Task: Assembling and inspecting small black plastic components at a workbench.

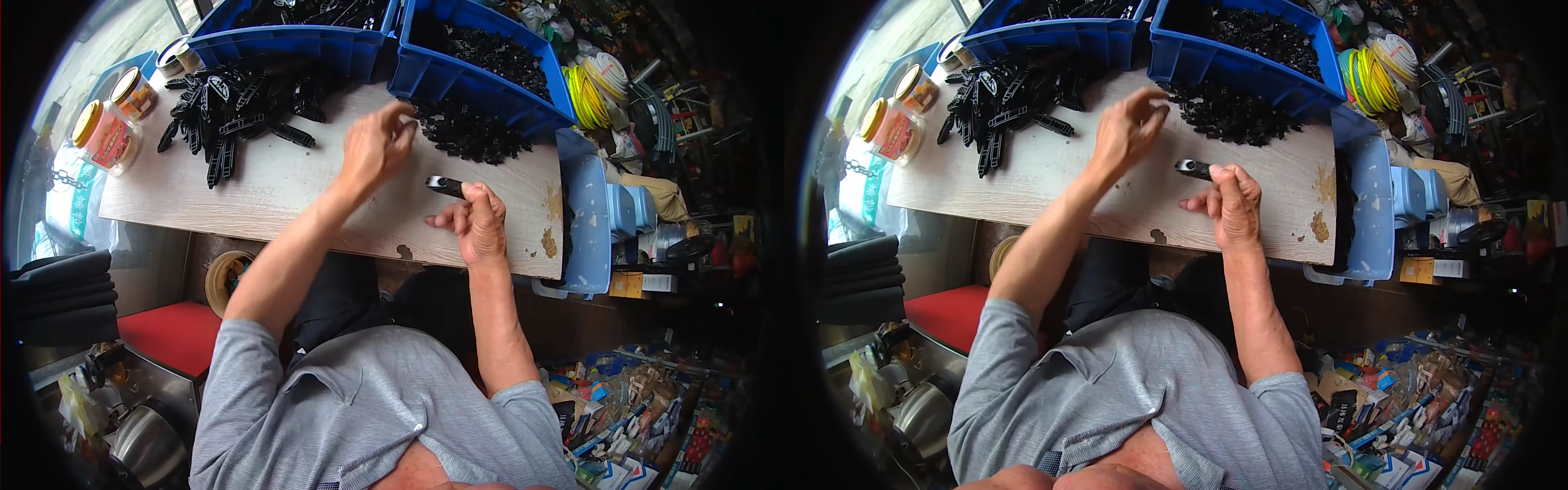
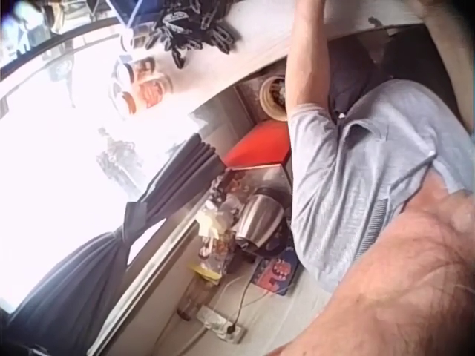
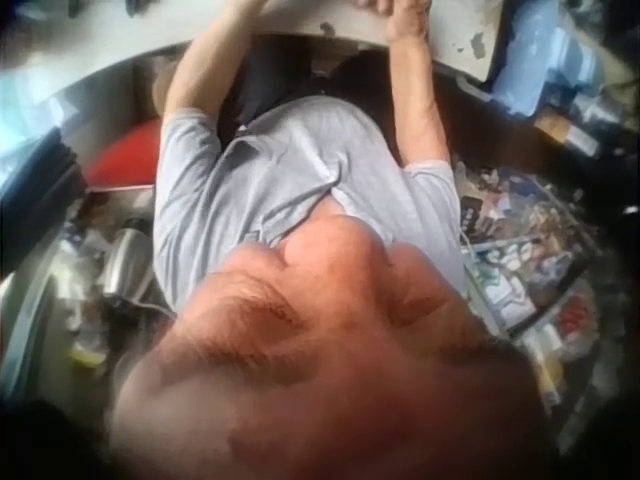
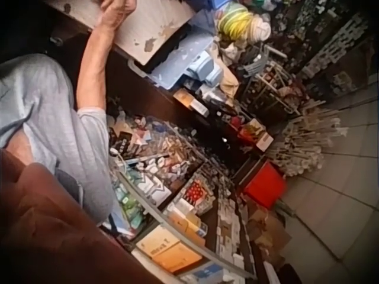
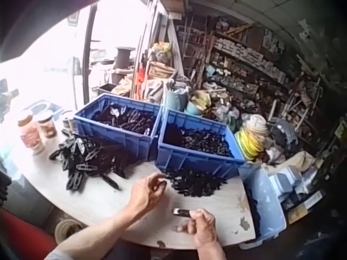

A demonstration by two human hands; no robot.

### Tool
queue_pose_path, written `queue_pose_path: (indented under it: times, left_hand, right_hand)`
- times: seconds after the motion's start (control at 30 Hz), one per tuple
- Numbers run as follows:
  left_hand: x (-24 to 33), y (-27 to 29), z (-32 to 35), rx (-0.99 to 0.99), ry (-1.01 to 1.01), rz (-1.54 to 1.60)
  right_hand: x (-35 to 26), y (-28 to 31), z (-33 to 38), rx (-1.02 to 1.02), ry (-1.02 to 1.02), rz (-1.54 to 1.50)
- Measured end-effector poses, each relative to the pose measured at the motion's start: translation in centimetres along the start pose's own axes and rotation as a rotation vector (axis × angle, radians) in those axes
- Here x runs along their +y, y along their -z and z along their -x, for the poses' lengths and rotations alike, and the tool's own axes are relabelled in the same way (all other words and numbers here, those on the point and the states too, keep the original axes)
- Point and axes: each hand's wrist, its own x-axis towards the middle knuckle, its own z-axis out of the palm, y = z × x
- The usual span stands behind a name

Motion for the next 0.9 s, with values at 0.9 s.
queue_pose_path:
  times: [0.9]
  left_hand:
    - [-0.8, 1.3, 3.2, -0.141, 0.381, 0.811]
  right_hand:
    - [-0.8, 2.9, -1.6, 0.124, -0.019, 0.104]
